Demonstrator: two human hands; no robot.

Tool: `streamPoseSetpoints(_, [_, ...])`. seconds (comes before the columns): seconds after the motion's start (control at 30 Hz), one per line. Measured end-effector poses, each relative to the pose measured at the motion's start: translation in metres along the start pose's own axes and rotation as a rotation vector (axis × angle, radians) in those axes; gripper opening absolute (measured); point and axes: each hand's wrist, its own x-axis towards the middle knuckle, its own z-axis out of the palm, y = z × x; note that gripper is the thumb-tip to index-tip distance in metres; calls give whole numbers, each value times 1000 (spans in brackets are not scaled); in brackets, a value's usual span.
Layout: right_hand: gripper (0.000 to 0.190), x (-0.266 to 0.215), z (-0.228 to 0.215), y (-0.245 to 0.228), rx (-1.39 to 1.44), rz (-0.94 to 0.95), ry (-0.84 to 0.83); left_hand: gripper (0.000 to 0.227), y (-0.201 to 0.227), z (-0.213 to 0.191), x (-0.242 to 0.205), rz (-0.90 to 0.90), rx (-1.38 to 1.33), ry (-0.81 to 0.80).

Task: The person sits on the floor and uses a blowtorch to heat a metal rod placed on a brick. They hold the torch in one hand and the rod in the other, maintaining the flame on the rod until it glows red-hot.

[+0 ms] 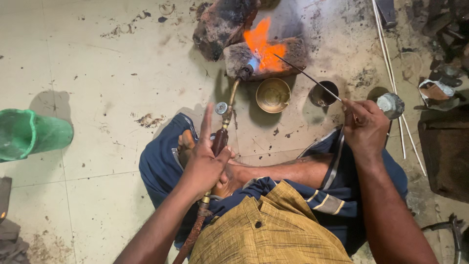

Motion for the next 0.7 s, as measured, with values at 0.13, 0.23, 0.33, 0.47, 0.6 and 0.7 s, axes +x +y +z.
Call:
streamPoseSetpoints(0.13, [14, -1, -4, -4, 14, -8, 2, 111, -8, -4, 4, 29, -76, -7])
streamPoseSetpoints(0.23, [14, -3, -11, -3, 41, 37, -18, 111, -13, -3, 5, 59, -106, -12])
streamPoseSetpoints(0.33, [13, -4, -13, -1, 54, 100, -47, 111, -15, -2, 8, 58, -90, -15])
streamPoseSetpoints(0.47, [13, -4, -10, 1, 57, 62, -68, 111, -17, 0, 9, 89, -109, -34])
streamPoseSetpoints(0.6, [10, -5, -8, 1, 27, 35, -87, 110, -18, 1, 11, 97, -112, -38])
streamPoseSetpoints(0.7, [9, -4, -7, 1, 45, 36, -103, 107, -19, 1, 12, 97, -106, -50])
